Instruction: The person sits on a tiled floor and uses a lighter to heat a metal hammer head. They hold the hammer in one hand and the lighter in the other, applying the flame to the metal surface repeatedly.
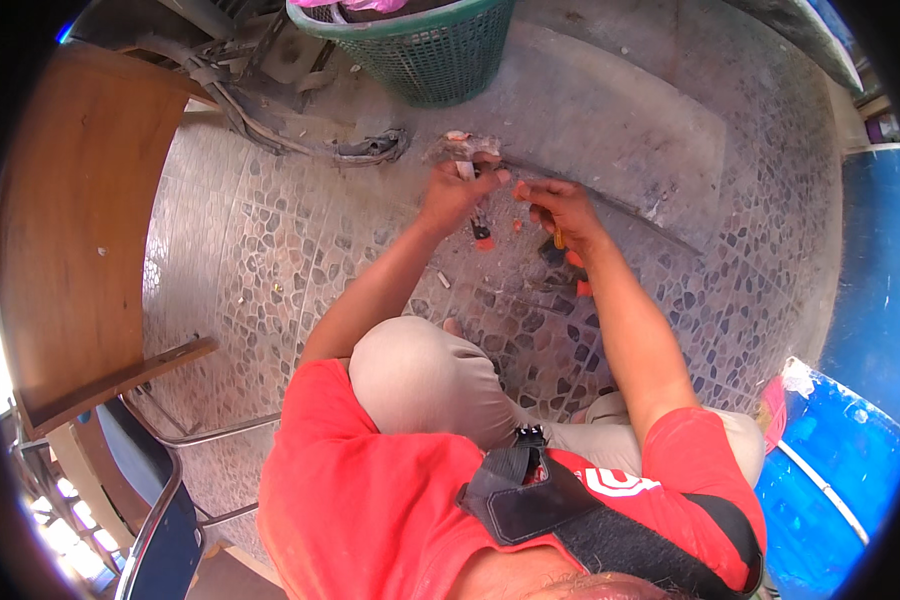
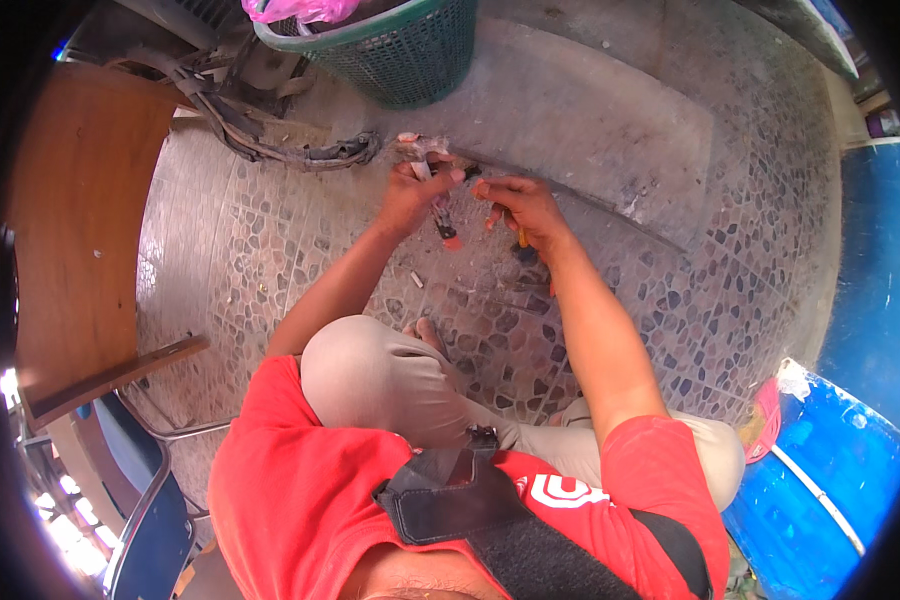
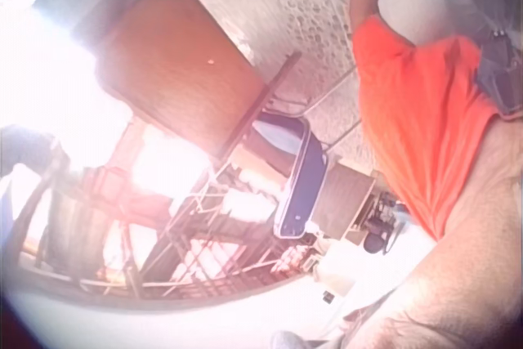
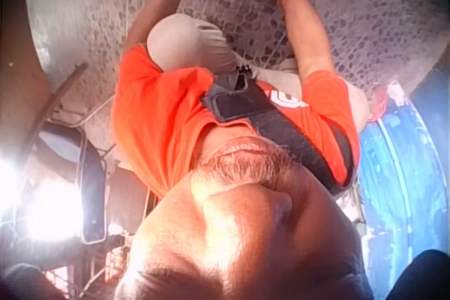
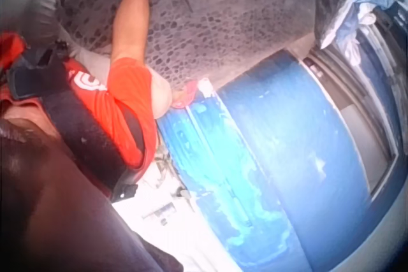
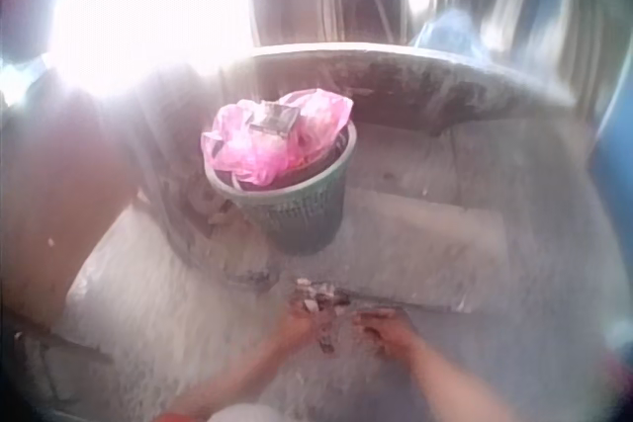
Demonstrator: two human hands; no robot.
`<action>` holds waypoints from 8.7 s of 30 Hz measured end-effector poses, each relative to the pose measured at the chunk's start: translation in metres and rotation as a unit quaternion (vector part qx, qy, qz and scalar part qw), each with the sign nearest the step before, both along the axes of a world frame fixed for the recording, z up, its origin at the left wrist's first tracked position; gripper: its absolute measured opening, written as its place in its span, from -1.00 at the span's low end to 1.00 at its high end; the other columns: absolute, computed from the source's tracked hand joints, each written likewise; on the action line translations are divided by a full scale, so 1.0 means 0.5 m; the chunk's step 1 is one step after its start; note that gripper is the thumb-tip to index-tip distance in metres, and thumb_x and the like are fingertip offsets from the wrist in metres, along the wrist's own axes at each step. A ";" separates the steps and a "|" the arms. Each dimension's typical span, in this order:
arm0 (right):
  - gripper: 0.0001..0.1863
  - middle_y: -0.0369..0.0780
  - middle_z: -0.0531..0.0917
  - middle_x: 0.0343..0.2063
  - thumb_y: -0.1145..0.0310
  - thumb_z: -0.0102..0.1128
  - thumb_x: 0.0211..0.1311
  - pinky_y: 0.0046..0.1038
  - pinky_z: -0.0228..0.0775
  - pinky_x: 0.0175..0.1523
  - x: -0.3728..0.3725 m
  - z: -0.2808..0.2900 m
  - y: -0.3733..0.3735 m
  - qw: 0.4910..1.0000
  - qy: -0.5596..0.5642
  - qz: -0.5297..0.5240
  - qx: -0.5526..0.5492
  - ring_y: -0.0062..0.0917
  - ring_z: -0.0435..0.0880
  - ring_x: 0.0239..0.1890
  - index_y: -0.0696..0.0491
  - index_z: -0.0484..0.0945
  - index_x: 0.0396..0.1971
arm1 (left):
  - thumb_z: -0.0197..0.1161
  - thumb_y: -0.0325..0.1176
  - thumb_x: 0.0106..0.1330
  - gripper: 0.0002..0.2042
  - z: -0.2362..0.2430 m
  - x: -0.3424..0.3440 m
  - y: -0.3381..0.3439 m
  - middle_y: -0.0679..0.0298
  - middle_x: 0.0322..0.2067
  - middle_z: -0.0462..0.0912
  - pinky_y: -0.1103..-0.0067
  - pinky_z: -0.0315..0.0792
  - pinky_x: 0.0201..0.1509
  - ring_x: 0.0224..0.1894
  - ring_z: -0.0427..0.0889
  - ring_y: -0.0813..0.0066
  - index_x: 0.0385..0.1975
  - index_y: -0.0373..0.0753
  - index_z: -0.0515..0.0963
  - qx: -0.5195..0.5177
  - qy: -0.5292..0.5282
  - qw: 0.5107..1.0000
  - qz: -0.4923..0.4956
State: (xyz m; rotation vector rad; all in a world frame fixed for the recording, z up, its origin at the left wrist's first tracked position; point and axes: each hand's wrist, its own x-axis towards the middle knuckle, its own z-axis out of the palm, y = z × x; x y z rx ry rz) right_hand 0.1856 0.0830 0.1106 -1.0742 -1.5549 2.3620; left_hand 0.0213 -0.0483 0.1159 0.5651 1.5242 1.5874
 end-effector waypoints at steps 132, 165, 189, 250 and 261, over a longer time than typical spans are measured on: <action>-0.50 -0.33 0.65 -0.34 0.22 0.34 0.32 -0.64 0.46 -0.49 0.240 0.295 0.158 0.977 0.137 0.160 0.021 -0.75 0.59 -0.43 0.17 0.50 0.15 | 0.14 -0.19 0.50 -0.76 0.297 0.135 0.113 0.27 -0.43 0.54 0.68 0.66 -0.39 -0.45 0.64 0.53 -0.30 -0.25 0.44 -0.050 -0.267 0.960 0.074; -0.54 -0.31 0.44 -0.76 0.01 -0.03 0.36 -0.54 0.10 -0.69 0.184 0.299 0.110 0.984 0.085 0.096 0.121 -0.68 0.28 -0.79 0.12 0.54 -0.50 | 0.11 -0.24 0.52 -0.80 0.265 0.100 0.100 0.23 -0.34 0.48 0.51 0.61 -0.25 -0.32 0.58 0.42 -0.26 -0.24 0.37 -0.049 -0.299 0.950 0.071; -0.56 -0.27 0.48 -0.77 0.15 -0.16 0.37 -0.53 0.17 -0.66 0.200 0.296 0.107 0.982 0.116 0.114 0.093 -0.66 0.35 -0.79 0.18 0.57 -0.47 | 0.16 -0.24 0.49 -0.82 0.293 0.140 0.115 0.35 -0.35 0.44 0.57 0.61 -0.29 -0.34 0.55 0.53 -0.25 -0.19 0.40 -0.071 -0.276 0.956 0.071; -0.53 -0.28 0.50 -0.73 0.10 -0.19 0.36 -0.57 0.15 -0.69 0.223 0.286 0.104 0.986 0.100 0.112 0.068 -0.68 0.34 -0.79 0.17 0.57 -0.44 | 0.28 -0.12 0.41 -0.70 0.306 0.164 0.138 0.34 -0.42 0.44 0.58 0.61 -0.34 -0.45 0.59 0.51 -0.29 -0.23 0.44 -0.105 -0.224 0.967 0.068; -0.52 -0.27 0.50 -0.74 0.11 -0.23 0.38 -0.56 0.13 -0.71 0.225 0.274 0.106 0.986 0.104 0.114 0.059 -0.67 0.33 -0.81 0.17 0.55 -0.45 | 0.27 -0.10 0.41 -0.70 0.304 0.165 0.140 0.35 -0.43 0.44 0.57 0.60 -0.32 -0.45 0.59 0.50 -0.28 -0.23 0.44 -0.110 -0.220 0.968 0.058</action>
